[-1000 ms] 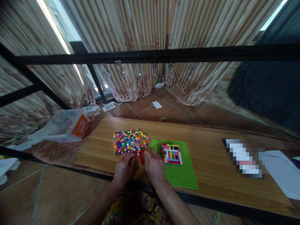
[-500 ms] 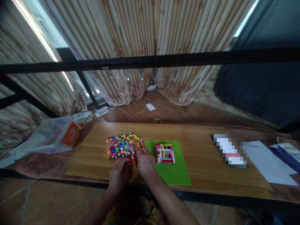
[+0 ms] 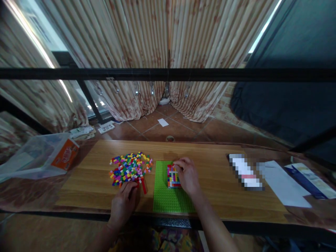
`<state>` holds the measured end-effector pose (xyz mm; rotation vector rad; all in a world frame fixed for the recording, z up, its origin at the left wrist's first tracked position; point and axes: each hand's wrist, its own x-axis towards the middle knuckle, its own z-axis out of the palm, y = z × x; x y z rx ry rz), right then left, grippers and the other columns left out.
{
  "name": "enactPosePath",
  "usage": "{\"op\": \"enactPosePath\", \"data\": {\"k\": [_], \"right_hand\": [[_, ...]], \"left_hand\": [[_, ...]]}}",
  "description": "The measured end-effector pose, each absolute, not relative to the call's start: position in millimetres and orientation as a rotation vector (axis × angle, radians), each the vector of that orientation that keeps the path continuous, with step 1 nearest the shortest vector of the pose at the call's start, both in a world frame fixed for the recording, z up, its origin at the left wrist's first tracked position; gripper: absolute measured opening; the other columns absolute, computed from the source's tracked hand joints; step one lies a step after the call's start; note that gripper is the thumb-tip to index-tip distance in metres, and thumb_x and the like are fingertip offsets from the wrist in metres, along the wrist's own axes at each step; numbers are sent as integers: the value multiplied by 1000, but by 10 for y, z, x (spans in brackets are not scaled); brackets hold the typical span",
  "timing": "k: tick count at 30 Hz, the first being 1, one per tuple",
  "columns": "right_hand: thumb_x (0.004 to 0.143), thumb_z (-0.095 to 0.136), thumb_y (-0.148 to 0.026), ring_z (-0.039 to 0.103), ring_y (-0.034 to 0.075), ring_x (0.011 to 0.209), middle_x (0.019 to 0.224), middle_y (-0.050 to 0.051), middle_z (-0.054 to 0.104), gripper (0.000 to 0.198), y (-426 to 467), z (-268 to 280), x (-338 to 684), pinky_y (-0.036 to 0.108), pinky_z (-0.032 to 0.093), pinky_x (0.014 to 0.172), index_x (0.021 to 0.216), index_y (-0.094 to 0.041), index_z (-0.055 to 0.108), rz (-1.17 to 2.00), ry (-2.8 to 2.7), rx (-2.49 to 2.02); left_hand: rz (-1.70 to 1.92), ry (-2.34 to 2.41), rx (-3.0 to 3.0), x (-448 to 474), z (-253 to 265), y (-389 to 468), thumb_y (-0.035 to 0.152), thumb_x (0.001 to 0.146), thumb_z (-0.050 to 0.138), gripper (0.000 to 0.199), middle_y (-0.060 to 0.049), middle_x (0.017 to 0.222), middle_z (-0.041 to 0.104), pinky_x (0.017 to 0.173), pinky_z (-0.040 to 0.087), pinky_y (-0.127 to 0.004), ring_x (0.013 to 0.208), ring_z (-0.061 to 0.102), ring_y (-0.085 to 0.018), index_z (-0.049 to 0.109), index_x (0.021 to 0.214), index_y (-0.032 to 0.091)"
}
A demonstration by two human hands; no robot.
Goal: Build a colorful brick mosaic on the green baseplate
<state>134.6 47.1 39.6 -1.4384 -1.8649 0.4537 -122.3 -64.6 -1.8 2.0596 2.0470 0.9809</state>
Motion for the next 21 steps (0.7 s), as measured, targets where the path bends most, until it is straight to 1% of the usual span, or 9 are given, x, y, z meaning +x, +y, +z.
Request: {"op": "enactPosePath", "data": {"k": [6,10,16,21], "right_hand": [[89,50,-31,57,19,93,95,5,65,25,516,388,1321,35,43,87,86,-23,73,538,-1975,-1415],[90,48,-29,59,19,91,94,5,66,26,539,439,1329,33,43,86,86,-22,73,584,-2015,-1413],[89,47,-27,63,18,82,88,4,70,26,583,511,1318,29,44,77,86,-22,72,733,-2064,-1387],[88,47,-28,66,19,83,90,3,73,26,567,519,1316,30,45,78,87,-24,73,754,-2051,-1411]], "left_hand": [[980,2059,2078,-1228,-16,-645,25,94,44,16,-2,97,66,67,50,-24,81,65,-16,60,98,24],[987,2052,2095,-1230,-29,-640,24,94,44,17,-3,97,66,67,50,-23,81,65,-15,60,99,24],[979,2061,2087,-1231,-40,-636,25,94,43,18,-3,97,66,69,50,-24,81,65,-15,61,98,23],[977,2054,2065,-1223,-39,-639,25,94,43,18,-2,97,66,70,50,-24,82,65,-15,61,97,23]]}}
